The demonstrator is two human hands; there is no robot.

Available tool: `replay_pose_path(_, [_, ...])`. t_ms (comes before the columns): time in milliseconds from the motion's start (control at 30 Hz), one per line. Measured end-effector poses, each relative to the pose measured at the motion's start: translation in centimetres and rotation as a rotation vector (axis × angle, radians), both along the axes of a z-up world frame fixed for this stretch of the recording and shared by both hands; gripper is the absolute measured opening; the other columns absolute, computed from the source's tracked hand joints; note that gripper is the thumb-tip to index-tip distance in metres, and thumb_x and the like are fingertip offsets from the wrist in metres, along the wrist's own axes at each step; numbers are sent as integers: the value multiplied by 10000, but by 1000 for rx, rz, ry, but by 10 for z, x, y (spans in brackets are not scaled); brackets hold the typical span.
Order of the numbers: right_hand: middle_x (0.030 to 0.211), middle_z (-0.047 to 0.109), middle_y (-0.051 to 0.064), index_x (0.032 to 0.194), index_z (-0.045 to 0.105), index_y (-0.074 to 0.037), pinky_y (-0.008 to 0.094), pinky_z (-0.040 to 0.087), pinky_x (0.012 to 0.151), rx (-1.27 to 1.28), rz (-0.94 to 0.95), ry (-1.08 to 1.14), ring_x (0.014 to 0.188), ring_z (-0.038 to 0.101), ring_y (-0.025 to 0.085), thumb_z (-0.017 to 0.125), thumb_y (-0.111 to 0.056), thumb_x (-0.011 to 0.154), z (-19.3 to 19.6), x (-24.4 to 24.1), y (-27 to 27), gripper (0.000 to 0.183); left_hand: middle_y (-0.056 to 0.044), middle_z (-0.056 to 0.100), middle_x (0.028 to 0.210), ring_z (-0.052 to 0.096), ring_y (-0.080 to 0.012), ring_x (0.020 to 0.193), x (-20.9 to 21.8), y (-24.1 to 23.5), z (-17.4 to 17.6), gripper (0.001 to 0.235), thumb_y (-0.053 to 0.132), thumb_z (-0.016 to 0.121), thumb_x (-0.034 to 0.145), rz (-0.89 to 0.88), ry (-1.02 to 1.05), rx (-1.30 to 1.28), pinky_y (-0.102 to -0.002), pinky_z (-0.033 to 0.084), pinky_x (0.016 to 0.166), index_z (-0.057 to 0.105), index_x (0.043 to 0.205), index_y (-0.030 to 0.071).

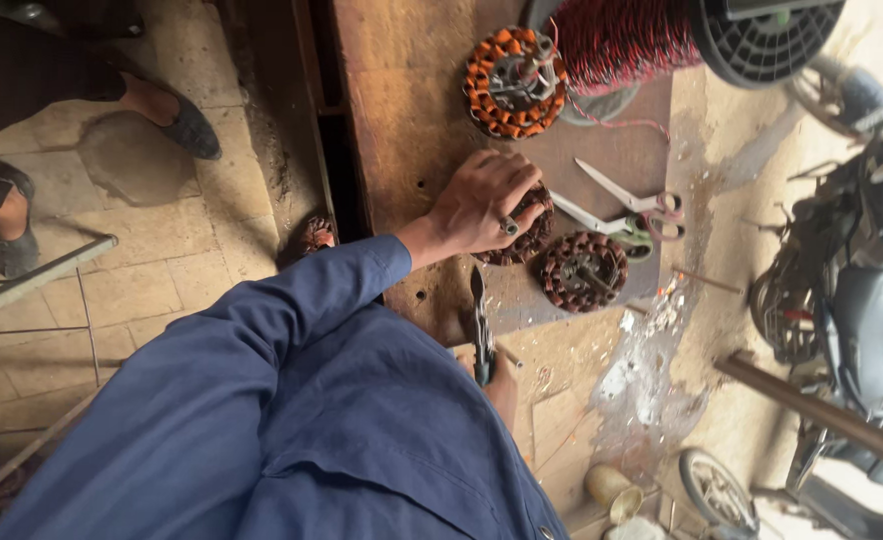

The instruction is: The person uses pliers to manipulate and adjust copper-wound stator coils on a wooden workbench. They repeatedly grip and reposition the coils while a second person briefly places a bottle on the table. The work continues with focused hand-tool interaction on the same set of components.

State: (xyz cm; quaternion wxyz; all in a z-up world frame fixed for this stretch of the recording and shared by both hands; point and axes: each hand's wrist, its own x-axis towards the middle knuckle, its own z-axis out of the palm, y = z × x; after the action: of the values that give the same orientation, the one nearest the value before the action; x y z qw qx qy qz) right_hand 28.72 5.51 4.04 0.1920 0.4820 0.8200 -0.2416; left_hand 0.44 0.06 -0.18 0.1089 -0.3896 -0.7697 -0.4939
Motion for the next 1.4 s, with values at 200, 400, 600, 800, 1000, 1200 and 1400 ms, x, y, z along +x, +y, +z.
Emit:
replay_pose_path(200, [712, 634, 103, 993, 672, -46, 389, 474, 610, -61, -15, 260, 649, 572, 217, 729, -505, 868, -24, 37, 14, 479, -164, 650, 1089, 657, -306, 1006, 4, 4, -8, 374, 306, 708, 985, -6, -16, 20, -478, 496, 945, 570, 1175, 15])
replay_pose_path(400, [718, 661, 105, 1009, 657, -44, 374, 487, 620, -23, 6, 175, 654, 627, 218, 679, -537, 905, -34, 29, 16, 504, -173, 643, 1104, 658, -298, 1002, 3, 3, -9, 400, 306, 699, 962, 5, 60, 12, -475, 490, 935, 566, 1193, 8])
replay_pose_path(600, [719, 652, 91, 978, 673, -17, 369, 478, 615, -444, -292, 264, 657, 609, 203, 648, -530, 924, -18, 22, 20, 516, -181, 642, 1102, 661, -307, 995, 5, 1, -7, 404, 298, 705, 969, -1, 68, 17, -467, 479, 939, 566, 1201, -2])
replay_pose_path(800, [714, 655, 77, 933, 683, -3, 354, 471, 609, -962, -489, 223, 647, 605, 185, 634, -515, 923, 25, 11, 41, 514, -148, 650, 1080, 664, -293, 978, 3, -1, -3, 387, 300, 715, 949, -34, 56, 64, -491, 474, 973, 569, 1176, 23])
replay_pose_path(1000, [709, 659, 63, 888, 694, 11, 339, 465, 602, -802, -461, 192, 638, 601, 167, 620, -499, 922, 35, -20, 38, 517, -145, 646, 1077, 659, -305, 983, 2, -3, -1, 372, 308, 719, 950, -6, 41, 95, -497, 464, 978, 573, 1152, 32])
replay_pose_path(1200, [610, 601, 24, 760, 691, 32, 334, 414, 512, -373, -73, 145, 545, 534, 133, 691, -438, 924, 34, -21, 38, 498, -121, 649, 1085, 659, -281, 993, 4, 0, -6, 358, 315, 716, 959, -18, 70, 90, -486, 459, 976, 581, 1159, 51])
replay_pose_path(1400, [578, 482, 11, 665, 570, -10, 364, 348, 498, -71, -37, 114, 536, 417, 132, 835, -395, 812, 23, -24, 17, 490, -115, 642, 1105, 665, -279, 1006, 7, 1, -3, 358, 321, 706, 948, -27, 84, 60, -481, 460, 963, 583, 1163, 63])
